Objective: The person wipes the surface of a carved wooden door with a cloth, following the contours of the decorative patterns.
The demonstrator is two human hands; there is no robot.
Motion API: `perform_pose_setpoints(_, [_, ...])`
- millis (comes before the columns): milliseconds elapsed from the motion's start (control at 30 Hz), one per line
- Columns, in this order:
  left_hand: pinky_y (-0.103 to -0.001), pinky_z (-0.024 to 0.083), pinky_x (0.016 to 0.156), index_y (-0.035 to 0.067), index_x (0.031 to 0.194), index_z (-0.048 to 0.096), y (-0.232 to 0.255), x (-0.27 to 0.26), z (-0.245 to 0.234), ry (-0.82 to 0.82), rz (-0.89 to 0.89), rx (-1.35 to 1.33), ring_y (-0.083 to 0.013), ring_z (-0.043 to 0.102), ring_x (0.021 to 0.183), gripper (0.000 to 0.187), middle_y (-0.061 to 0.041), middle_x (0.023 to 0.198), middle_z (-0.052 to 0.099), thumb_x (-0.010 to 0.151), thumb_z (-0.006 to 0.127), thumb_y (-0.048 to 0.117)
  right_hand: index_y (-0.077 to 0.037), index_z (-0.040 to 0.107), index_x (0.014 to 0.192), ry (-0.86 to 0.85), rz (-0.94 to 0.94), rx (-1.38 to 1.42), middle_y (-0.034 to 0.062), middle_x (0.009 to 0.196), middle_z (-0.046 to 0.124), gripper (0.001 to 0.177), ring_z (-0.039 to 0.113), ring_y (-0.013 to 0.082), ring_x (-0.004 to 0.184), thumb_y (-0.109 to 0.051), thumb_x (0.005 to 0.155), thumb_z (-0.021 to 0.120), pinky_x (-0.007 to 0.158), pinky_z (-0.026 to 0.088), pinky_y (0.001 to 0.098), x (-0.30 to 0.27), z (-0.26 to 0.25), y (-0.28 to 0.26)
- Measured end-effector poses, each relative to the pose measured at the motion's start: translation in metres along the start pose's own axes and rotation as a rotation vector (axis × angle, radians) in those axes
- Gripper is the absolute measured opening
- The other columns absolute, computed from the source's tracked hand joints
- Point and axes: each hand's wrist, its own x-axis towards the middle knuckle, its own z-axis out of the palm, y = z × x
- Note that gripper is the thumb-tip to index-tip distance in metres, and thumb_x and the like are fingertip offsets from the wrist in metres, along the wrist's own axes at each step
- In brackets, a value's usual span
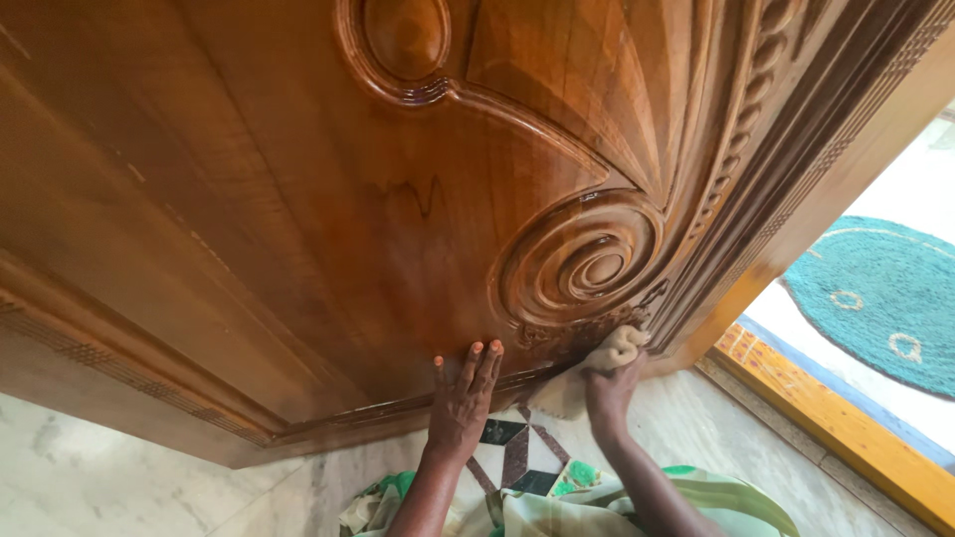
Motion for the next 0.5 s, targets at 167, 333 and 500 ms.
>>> perform_pose_setpoints(167, [-0.066,0.027,0.118,0.012,0.164,0.022,-0.001,-0.002,-0.004,-0.012,0.01,0.02,-0.0249,0.005,0.158,0.082,-0.002,0.172,0.002,0.089,0.053,0.0,-0.008,0.027,0.149,-0.149,0.027,0.146,0.0169,0.136,0.046,0.097,0.049,0.0368,0.13,0.008,0.065,0.073,0.108,0.044,0.0427,-0.042,0.02,-0.009])
perform_pose_setpoints(333, [-0.069,0.026,0.116,0.011,0.163,0.026,-0.001,-0.001,-0.005,-0.065,0.02,-0.075,-0.0259,0.004,0.158,0.078,-0.002,0.172,0.004,0.09,0.054,0.008,-0.003,0.04,0.143,-0.274,-0.478,-0.046,0.0248,0.14,0.045,0.078,0.046,0.0448,0.133,0.011,0.073,0.07,0.112,0.041,0.0473,-0.068,0.029,-0.017])
perform_pose_setpoints(500, [-0.07,0.024,0.117,0.019,0.16,0.035,0.0,-0.004,0.005,0.041,0.006,-0.147,-0.0255,0.003,0.159,0.071,-0.001,0.173,0.009,0.092,0.058,0.019,0.001,0.049,0.139,-0.331,-0.882,-0.228,0.0261,0.147,0.046,0.069,0.044,0.0445,0.136,0.011,0.073,0.069,0.115,0.04,0.0522,-0.065,0.029,-0.026])
